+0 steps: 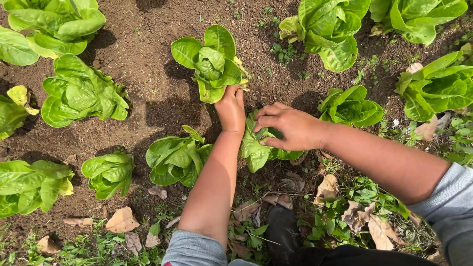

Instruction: Weeding around lettuce plants in a vegetable garden by hand

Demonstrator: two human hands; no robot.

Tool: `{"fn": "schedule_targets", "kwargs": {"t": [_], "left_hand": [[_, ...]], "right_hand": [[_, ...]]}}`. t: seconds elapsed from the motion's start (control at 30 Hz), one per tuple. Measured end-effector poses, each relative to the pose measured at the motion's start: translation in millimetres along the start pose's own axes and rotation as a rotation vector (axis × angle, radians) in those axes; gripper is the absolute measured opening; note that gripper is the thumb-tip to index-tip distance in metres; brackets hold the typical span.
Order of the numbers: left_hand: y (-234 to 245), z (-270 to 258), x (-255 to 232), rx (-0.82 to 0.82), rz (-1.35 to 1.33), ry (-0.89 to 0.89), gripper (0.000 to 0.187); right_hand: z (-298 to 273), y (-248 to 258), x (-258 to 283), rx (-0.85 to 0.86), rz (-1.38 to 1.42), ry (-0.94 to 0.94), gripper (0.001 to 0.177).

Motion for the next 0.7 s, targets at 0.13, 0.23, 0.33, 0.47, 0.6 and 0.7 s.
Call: {"fn": "schedule_targets", "kwargs": {"t": [0.13,0.23,0.33,0.47,0.6,0.7], "left_hand": [[-11,-28,48,-0.083,-0.547,0.494,0.027],[1,-24,36,-0.081,-0.522,0.478,0.03],[7,-9,11,-0.046,-0.471,0.363,0.029],[13,3,0,-0.087,-0.439,0.375,0.015],[12,10,2,-0.029,-0.43,0.483,0.014],[5,17,-5,-0.001,-0.344,0.426,0.019]], "right_hand": [[-2,0,-3,-0.009,0.032,0.022,0.052],[-3,-4,-4,-0.013,0.041,0.032,0.053],[-1,0,-6,-0.021,0.028,0.041,0.055],[1,3,-5,-0.011,0.058,0.06,0.057],[3,7,-8,-0.064,0.168,0.061,0.058],[7,6,-10,-0.056,0.193,0.038,0.059]]}}
Point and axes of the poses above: each hand's wrist, its own z-axis towards the middle knuckle, its own y-axis out of the back of the hand, x = y × z, the point moved 5 cm from there along z, towards the middle knuckle, and after that the axes turned 10 degrees about y, right-handed, at the moved point
